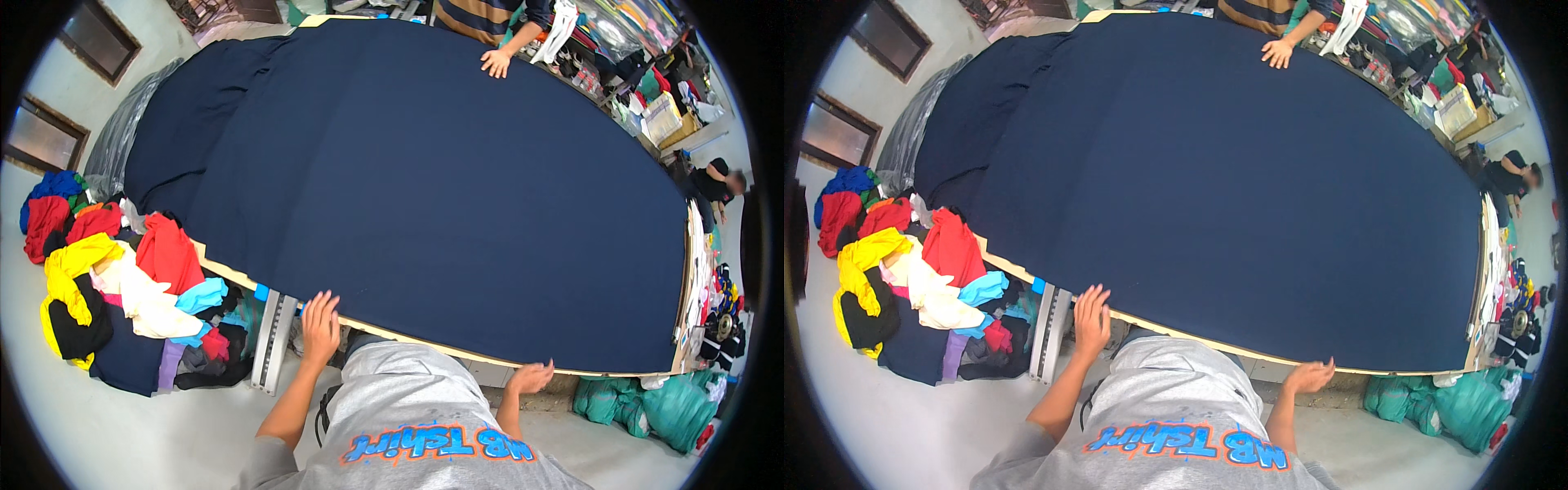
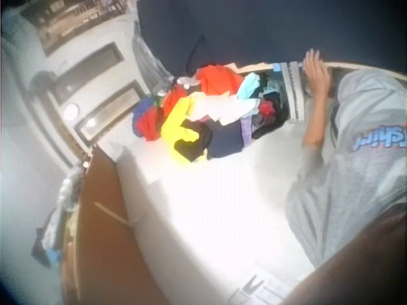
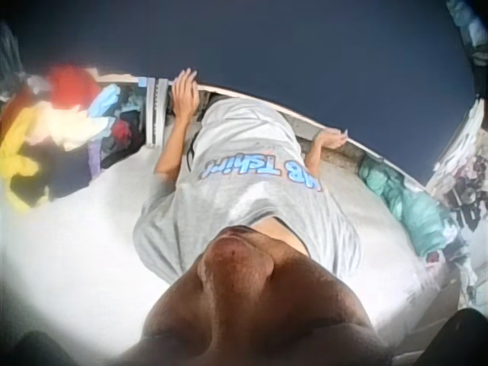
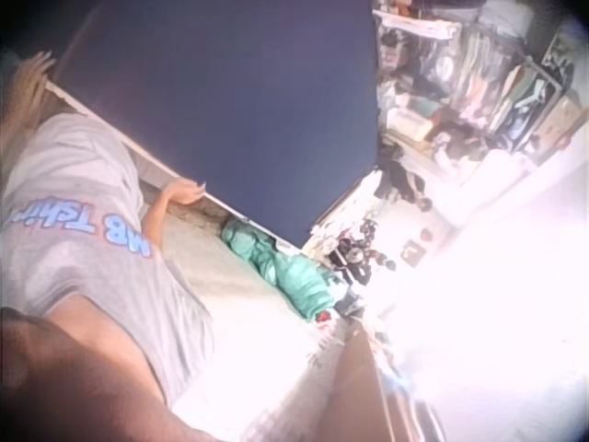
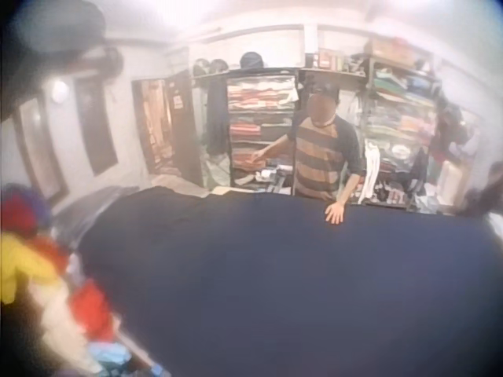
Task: The person uses a rotary cutter and a long metal ruler to cut a large piece of dark blue fabric on a table. They repeatedly measure, align the ruler, and cut sections of the fabric while another person assists by holding the fabric.
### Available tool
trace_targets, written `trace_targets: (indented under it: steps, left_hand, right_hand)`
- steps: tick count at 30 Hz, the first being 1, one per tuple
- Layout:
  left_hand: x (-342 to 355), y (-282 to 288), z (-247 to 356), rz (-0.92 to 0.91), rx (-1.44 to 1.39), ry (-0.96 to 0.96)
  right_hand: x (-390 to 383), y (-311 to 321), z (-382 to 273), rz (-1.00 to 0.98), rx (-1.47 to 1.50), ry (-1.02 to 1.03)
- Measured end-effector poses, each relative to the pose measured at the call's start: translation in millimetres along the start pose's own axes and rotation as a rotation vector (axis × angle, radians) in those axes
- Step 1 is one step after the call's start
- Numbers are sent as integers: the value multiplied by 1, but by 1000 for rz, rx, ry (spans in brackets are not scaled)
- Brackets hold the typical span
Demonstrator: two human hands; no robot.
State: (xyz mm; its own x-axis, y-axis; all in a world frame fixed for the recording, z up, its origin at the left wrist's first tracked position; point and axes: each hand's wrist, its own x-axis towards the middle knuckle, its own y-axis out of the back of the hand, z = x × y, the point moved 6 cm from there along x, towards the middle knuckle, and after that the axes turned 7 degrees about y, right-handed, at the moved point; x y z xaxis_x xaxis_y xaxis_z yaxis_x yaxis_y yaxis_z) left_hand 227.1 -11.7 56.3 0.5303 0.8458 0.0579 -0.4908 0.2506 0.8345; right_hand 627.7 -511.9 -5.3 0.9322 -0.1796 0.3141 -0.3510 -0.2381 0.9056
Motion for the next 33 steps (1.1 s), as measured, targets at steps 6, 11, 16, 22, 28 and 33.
trace_targets:
  steps: [6, 11, 16, 22, 28, 33]
  left_hand:
    - [100, -28, 7, 18, 90, -107]
    - [115, -54, 0, -48, 164, -192]
    - [116, -34, -9, -44, -174, -77]
    - [121, 36, -25, 83, -510, 142]
    - [155, 54, -37, -5, -1077, 357]
    - [185, 61, -38, -30, -1254, 420]
  right_hand:
    - [-59, 12, -258, -209, 461, 546]
    - [-153, -14, -356, -464, 344, 913]
    - [-190, -28, -364, -540, 111, 967]
    - [-192, -30, -362, -505, 59, 968]
    - [-194, -27, -365, -507, 66, 968]
    - [-194, -30, -365, -505, 53, 968]
